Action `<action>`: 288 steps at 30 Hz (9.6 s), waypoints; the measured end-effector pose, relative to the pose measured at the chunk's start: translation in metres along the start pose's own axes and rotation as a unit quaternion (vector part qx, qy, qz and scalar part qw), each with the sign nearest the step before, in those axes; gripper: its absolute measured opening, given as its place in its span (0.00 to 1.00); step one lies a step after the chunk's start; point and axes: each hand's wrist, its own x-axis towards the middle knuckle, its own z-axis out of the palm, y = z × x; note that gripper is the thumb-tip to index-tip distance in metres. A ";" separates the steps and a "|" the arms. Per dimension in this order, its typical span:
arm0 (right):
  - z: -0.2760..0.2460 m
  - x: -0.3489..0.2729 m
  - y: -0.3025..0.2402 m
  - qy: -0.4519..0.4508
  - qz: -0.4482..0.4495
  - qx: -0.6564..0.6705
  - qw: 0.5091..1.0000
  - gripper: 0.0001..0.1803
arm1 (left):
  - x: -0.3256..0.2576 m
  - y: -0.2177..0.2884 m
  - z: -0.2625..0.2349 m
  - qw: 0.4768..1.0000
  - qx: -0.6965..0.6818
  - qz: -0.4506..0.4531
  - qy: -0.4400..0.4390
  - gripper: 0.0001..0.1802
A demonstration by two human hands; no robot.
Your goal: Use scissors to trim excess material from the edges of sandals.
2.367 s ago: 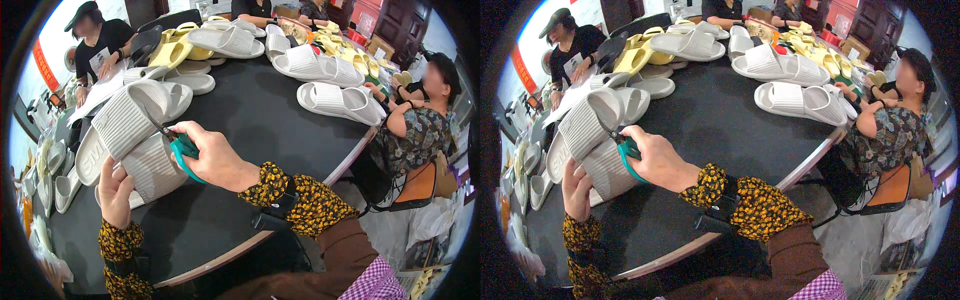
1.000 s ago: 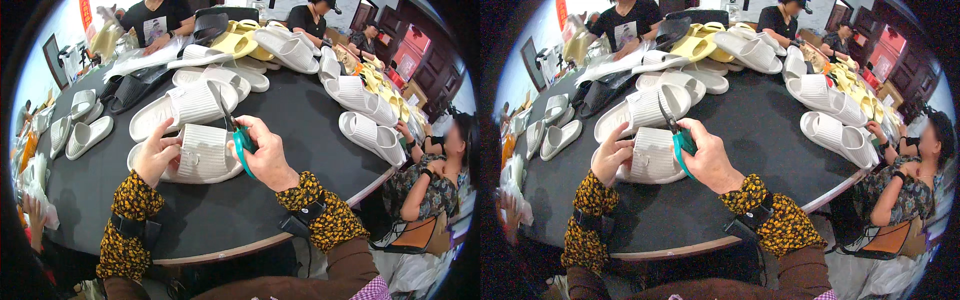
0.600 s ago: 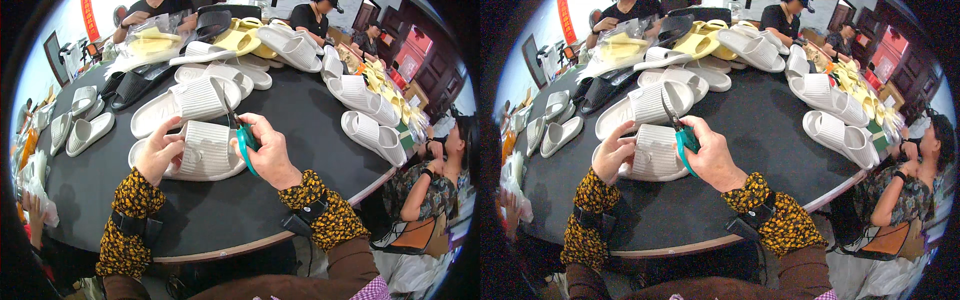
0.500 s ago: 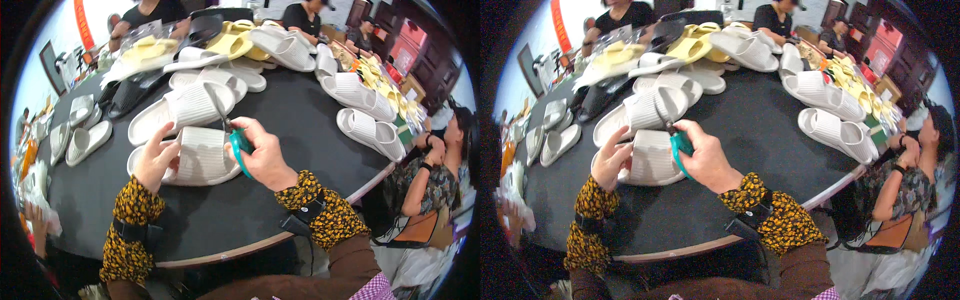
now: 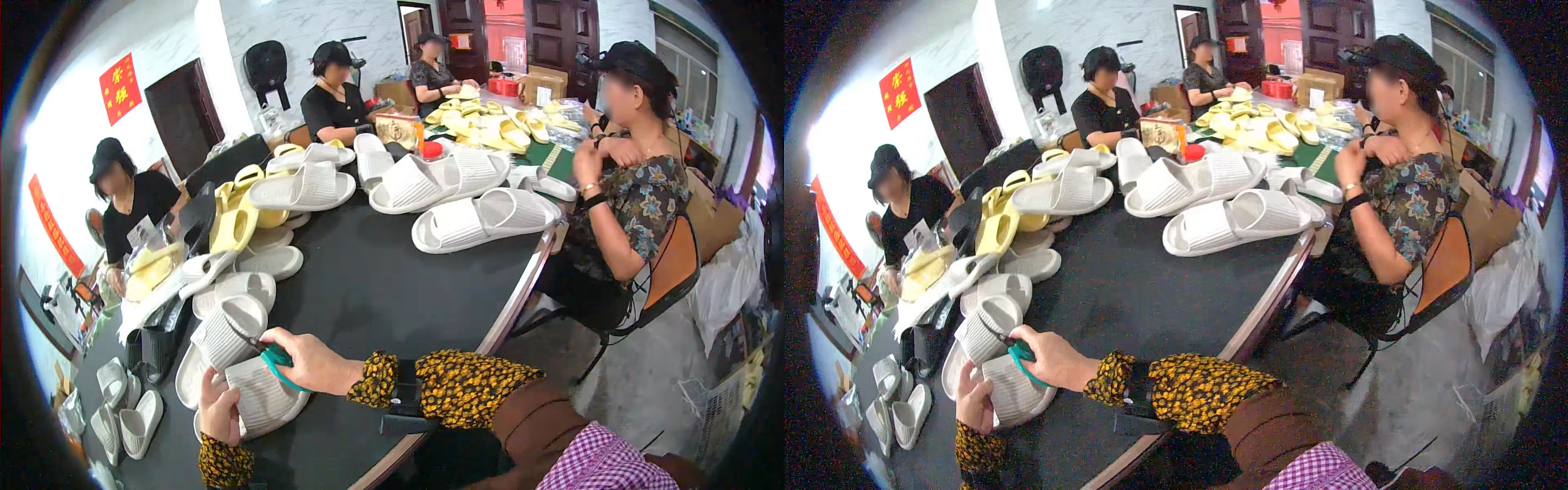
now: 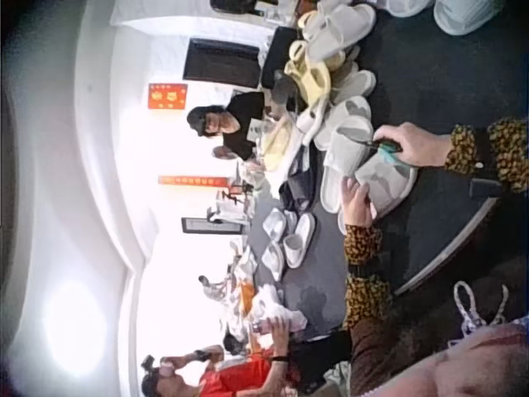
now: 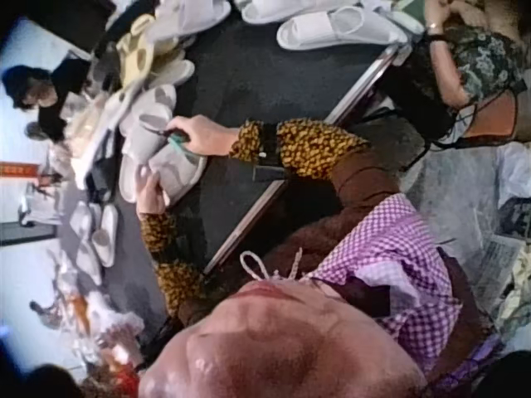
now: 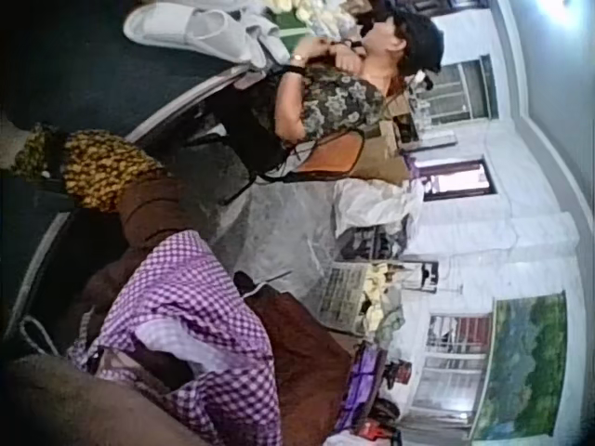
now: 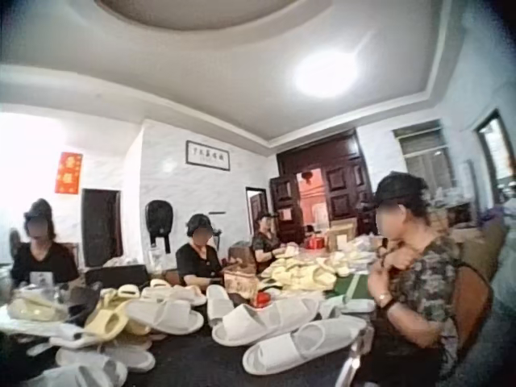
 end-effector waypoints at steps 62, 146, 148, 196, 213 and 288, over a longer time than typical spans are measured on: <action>0.009 0.002 0.000 -0.176 0.320 0.136 0.921 0.19 | -0.133 0.097 0.023 0.905 0.366 0.192 -0.103 0.10; -0.001 0.010 -0.028 -0.291 -0.064 -0.344 0.890 0.15 | -0.403 0.127 -0.115 0.706 0.575 0.053 0.410 0.29; -0.002 0.011 -0.032 -0.277 -0.076 -0.353 0.891 0.17 | -0.349 0.147 -0.090 0.729 0.586 0.095 0.343 0.26; -0.028 0.016 -0.177 -0.215 0.069 0.272 0.935 0.49 | -0.129 0.044 0.056 0.968 -0.002 0.027 -0.249 0.47; -0.021 0.011 -0.210 -0.301 -0.044 0.324 0.896 0.59 | -0.135 0.054 0.036 0.972 0.033 0.199 -0.120 0.34; -0.021 0.104 -0.300 -0.303 -0.272 0.269 0.873 0.52 | -0.137 0.208 -0.006 0.728 0.402 0.543 -0.119 0.25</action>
